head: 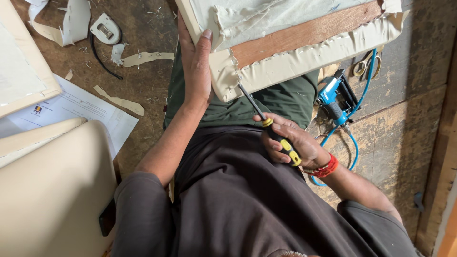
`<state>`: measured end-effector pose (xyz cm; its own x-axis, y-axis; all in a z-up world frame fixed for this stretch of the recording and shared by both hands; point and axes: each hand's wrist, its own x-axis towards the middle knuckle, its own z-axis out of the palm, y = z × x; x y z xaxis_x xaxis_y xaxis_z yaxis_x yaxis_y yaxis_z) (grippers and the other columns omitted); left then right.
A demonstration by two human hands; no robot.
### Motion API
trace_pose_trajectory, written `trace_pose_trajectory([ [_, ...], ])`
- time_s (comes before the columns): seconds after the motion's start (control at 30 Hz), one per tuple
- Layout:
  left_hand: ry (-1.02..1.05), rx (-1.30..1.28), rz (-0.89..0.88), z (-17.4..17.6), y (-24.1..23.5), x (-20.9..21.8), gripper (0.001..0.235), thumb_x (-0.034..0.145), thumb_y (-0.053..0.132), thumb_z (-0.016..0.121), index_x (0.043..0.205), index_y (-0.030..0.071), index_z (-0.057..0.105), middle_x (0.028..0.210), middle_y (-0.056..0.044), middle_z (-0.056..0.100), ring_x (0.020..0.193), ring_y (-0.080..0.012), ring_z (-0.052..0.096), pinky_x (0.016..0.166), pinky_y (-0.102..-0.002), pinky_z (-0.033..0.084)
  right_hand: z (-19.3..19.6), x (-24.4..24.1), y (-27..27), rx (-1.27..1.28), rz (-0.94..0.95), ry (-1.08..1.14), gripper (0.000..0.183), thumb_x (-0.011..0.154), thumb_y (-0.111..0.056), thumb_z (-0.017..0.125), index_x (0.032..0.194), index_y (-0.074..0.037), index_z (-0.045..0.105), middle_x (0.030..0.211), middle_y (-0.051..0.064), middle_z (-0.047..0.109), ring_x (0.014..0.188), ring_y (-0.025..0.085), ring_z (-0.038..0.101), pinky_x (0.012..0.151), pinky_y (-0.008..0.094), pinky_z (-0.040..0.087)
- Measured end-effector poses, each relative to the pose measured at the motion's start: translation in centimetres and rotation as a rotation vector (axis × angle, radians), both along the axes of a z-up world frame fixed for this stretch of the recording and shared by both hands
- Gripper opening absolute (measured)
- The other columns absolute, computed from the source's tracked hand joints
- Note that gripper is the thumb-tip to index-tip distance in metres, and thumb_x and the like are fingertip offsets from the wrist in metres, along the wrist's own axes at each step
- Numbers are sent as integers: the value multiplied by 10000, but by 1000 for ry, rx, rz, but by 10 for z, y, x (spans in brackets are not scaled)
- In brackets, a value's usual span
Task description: The person removes old fabric and staples from a wooden frame using a screwdriver, scissors, and pliers. They pry up staples, cut away fabric strips, and pull out remaining staples while working on the frame resting on their lap.
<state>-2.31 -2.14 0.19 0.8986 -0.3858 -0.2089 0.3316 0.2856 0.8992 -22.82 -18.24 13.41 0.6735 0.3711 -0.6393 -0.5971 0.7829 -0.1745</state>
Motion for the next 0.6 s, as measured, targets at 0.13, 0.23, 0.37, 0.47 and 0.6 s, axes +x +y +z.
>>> trace_pose_trajectory([
  [0.13,-7,42,-10,3,4,2,795,1120,351,565,1702,100,84,1743,-180,208,1623,-281,293,1373,-421,285,-3,5,1,54,-11,-10,467,1091,-286,550,1505,-90,459,755,42,475,488,118,452,458,252,375],
  [0.23,-25,31,-36,2,5,1,776,1140,343,553,1710,102,84,1746,-165,180,1634,-254,255,1394,-403,269,6,2,-10,-47,36,-31,518,1063,-290,581,1524,-91,455,833,43,519,576,113,499,506,241,411],
  [0.37,9,-25,-24,1,7,-3,778,1150,337,558,1715,96,81,1729,-157,164,1601,-239,264,1395,-403,276,31,-10,-23,-900,434,-231,570,965,-277,642,1486,-103,488,969,38,607,751,118,558,624,254,483],
  [0.47,52,-54,-25,6,8,3,804,1130,352,576,1705,98,75,1756,-170,161,1618,-260,269,1378,-408,278,47,-9,-38,-1399,705,-279,540,929,-220,692,1442,-90,584,892,56,604,712,145,552,621,306,473],
  [0.6,110,-32,-6,12,7,4,830,1121,397,566,1696,109,42,1783,-149,67,1648,-258,216,1369,-408,262,47,-3,-59,-1330,450,-206,550,973,-223,648,1489,-72,531,895,45,721,699,107,678,606,276,581],
])
